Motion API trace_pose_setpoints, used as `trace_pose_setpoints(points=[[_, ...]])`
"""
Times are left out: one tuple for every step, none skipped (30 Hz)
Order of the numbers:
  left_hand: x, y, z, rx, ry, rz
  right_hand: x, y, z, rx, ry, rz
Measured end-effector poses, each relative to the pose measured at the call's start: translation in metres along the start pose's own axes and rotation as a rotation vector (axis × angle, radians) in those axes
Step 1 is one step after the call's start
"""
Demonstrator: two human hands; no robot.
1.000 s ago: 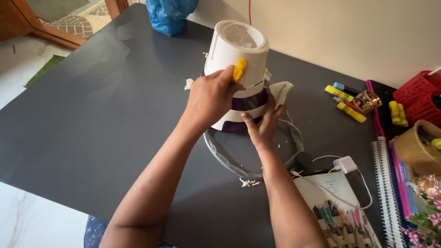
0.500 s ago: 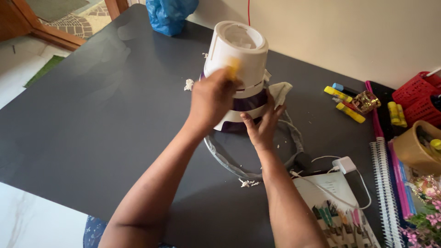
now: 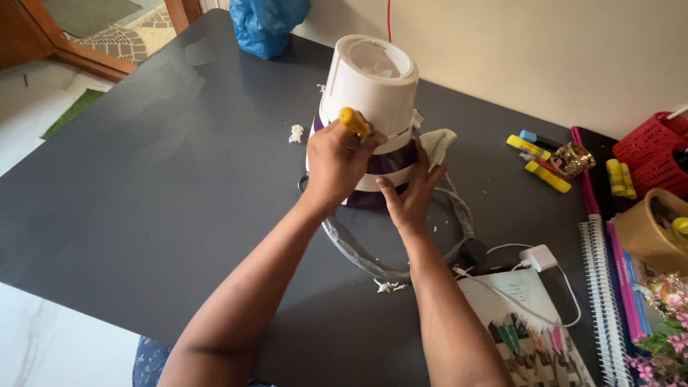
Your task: The person uses a yellow screwdriver to unscrew and remove a purple band from a white cylindrical appliance. They then use a white cloth to wipe the surface of the appliance while continuing to manipulate the band with the screwdriver.
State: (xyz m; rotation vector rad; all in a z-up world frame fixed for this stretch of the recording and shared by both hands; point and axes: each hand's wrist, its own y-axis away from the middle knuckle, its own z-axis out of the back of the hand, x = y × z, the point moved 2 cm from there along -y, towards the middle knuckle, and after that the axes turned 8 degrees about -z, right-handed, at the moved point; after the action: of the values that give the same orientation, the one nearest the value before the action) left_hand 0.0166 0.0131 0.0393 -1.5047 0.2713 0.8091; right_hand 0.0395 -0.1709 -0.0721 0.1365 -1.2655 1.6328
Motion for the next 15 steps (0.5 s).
trace_pose_setpoints(points=[[-0.0003, 0.002, -0.0017, -0.002, -0.004, -0.008, 0.0001, -0.0003, -0.0001, 0.001, 0.018, 0.002], [0.0002, 0.0029, -0.0022, -0.017, 0.005, 0.005, 0.0008, -0.0005, 0.0, 0.001, 0.036, 0.004], [0.0009, 0.0034, -0.0025, -0.032, 0.014, 0.015, 0.0017, -0.0003, 0.0003, -0.001, -0.005, -0.013], [0.0015, 0.0039, -0.0025, -0.047, 0.022, 0.026, 0.0029, 0.0003, 0.001, -0.004, -0.046, -0.031], [0.0017, 0.0042, -0.0023, -0.051, 0.013, 0.008, 0.0039, 0.0005, 0.0017, -0.008, -0.087, -0.048], [0.002, 0.0047, -0.0018, -0.055, 0.003, -0.009, 0.0051, 0.0005, 0.002, -0.006, -0.08, -0.039], [0.0023, 0.0049, -0.0016, -0.06, -0.006, -0.027, 0.0058, 0.0003, 0.0025, -0.004, -0.072, -0.028], [0.0036, 0.005, -0.0023, -0.062, 0.016, 0.01, 0.006, 0.0002, 0.0028, -0.002, -0.065, -0.017], [0.0047, 0.0052, -0.0035, -0.065, 0.037, 0.047, 0.0054, 0.0001, 0.0025, 0.001, -0.074, -0.018], [0.0056, 0.0052, -0.0045, -0.069, 0.058, 0.085, 0.0046, 0.0001, 0.0019, 0.004, -0.083, -0.019], [0.0052, 0.0051, -0.0053, -0.068, 0.048, 0.081, 0.0033, 0.0002, 0.0014, 0.007, -0.092, -0.02], [0.0043, 0.0046, -0.0059, -0.067, 0.038, 0.076, 0.002, 0.0001, 0.0011, 0.003, -0.072, -0.016], [0.0029, 0.0041, -0.0053, -0.066, 0.027, 0.072, 0.0007, 0.0004, 0.0006, -0.001, -0.052, -0.013], [0.0007, 0.002, -0.0038, -0.026, -0.022, 0.016, -0.0005, 0.0008, 0.0001, -0.005, -0.033, -0.01], [-0.0016, -0.0016, -0.001, 0.015, -0.072, -0.039, -0.0018, 0.0009, -0.0007, -0.009, -0.041, -0.019]])
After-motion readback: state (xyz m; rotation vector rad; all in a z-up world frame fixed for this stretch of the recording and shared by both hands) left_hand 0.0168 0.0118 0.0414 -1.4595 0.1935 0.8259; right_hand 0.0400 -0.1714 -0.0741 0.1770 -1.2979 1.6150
